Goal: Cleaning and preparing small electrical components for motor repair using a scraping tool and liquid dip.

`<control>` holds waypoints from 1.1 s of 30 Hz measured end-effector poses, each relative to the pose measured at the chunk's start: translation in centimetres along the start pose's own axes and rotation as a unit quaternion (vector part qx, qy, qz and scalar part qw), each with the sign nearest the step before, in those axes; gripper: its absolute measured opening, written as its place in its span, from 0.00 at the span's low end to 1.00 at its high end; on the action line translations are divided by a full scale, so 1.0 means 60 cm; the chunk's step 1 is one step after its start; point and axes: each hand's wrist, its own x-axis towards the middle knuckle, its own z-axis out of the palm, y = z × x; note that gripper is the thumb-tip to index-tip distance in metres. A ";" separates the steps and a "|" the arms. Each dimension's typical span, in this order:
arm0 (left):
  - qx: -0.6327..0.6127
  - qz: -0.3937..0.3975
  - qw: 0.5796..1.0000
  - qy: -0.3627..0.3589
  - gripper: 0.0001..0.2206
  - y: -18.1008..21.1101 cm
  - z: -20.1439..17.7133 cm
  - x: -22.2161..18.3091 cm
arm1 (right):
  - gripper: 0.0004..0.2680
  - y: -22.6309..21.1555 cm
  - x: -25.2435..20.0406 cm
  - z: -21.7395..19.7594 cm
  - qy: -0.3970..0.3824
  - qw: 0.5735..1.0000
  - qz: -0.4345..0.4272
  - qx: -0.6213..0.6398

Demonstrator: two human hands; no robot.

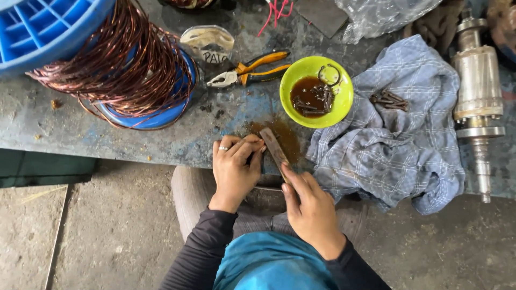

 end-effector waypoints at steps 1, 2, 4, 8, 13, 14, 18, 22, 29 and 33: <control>0.001 -0.005 1.000 0.000 0.05 -0.001 -0.002 -0.003 | 0.16 0.001 -0.011 -0.003 -0.005 1.000 -0.001 0.000; -0.003 -0.003 1.000 -0.006 0.05 -0.002 -0.003 -0.002 | 0.16 0.002 -0.019 -0.007 0.000 1.000 0.003 0.013; -0.009 0.002 1.000 -0.009 0.05 -0.001 -0.006 0.000 | 0.16 -0.001 -0.028 -0.018 0.008 1.000 0.007 0.022; -0.011 0.002 1.000 -0.009 0.04 0.006 -0.013 0.010 | 0.16 -0.006 -0.021 -0.035 0.057 0.993 0.023 0.099; -0.012 0.003 1.000 -0.019 0.02 0.007 -0.016 0.015 | 0.16 -0.003 -0.009 -0.039 0.079 0.990 0.030 0.112; -0.008 0.000 1.000 -0.019 0.02 0.008 -0.016 0.014 | 0.17 -0.004 -0.010 -0.039 0.079 0.990 0.024 0.111; 0.003 -0.005 1.000 -0.018 0.02 0.013 -0.018 0.012 | 0.16 0.003 -0.021 -0.029 0.070 0.992 0.023 0.104; -0.042 -0.044 0.998 -0.033 0.03 0.006 -0.021 0.007 | 0.16 0.013 -0.033 -0.031 0.073 0.991 0.022 0.107; -0.287 -0.135 0.948 -0.021 0.04 0.004 -0.043 0.019 | 0.17 0.043 -0.053 -0.037 0.121 0.989 0.016 0.089; -0.181 -0.080 0.980 -0.026 0.05 0.017 -0.026 0.023 | 0.17 0.029 -0.039 -0.044 0.112 0.989 0.010 0.100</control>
